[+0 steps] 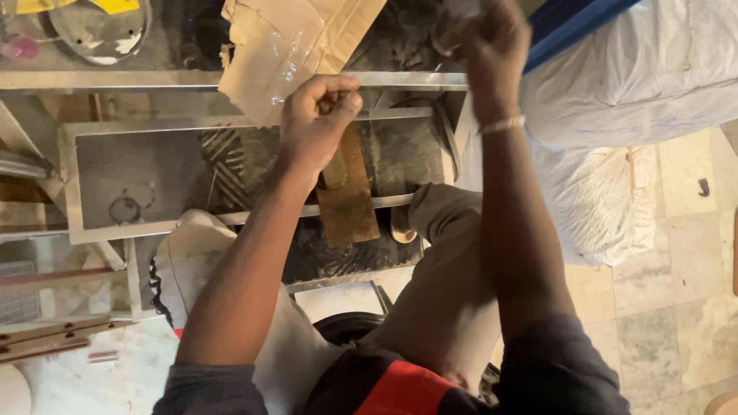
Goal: The person is sanding a small metal piece by hand using a piece of sandpaper.
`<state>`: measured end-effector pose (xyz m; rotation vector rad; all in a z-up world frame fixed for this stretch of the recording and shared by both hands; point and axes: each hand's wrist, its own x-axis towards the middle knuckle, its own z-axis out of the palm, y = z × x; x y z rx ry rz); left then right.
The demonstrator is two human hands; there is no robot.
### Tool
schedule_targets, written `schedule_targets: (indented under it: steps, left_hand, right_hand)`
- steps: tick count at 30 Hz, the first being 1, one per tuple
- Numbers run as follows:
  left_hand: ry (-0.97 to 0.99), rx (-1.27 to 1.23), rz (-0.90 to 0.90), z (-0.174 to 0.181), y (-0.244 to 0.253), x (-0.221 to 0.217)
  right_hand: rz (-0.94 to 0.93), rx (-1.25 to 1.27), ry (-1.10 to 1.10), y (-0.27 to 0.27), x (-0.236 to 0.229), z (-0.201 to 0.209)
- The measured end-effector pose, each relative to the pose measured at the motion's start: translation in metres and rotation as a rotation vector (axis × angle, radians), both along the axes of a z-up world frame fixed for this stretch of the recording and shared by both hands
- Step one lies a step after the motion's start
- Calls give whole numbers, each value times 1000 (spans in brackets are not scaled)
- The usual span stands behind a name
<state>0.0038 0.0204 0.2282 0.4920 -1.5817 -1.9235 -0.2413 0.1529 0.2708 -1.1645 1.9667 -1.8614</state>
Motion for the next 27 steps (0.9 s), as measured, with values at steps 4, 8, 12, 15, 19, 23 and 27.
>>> schedule_targets:
  steps: [4, 8, 12, 15, 19, 23, 27]
  left_hand:
    - [-75, -30, -160, 0, -8, -19]
    - [-278, -202, -150, 13, 3, -14]
    - [-271, -366, -229, 22, 16, -18]
    - [-311, -391, -240, 31, 17, -20]
    - [-326, -406, -192, 36, 19, -19]
    - [-300, -403, -194, 38, 24, -11]
    - [-329, -419, -196, 38, 23, 2]
  right_hand:
    - [-417, 97, 457, 2, -82, -20]
    - [-479, 362, 766, -11, -110, -43]
    - [-442, 511, 695, -17, -122, -44]
    - [-414, 645, 737, -13, -120, -36]
    - [-396, 703, 887, -20, -114, -38]
    - [-327, 669, 933, -22, -120, -56]
    - [-284, 762, 784, -21, -130, -61]
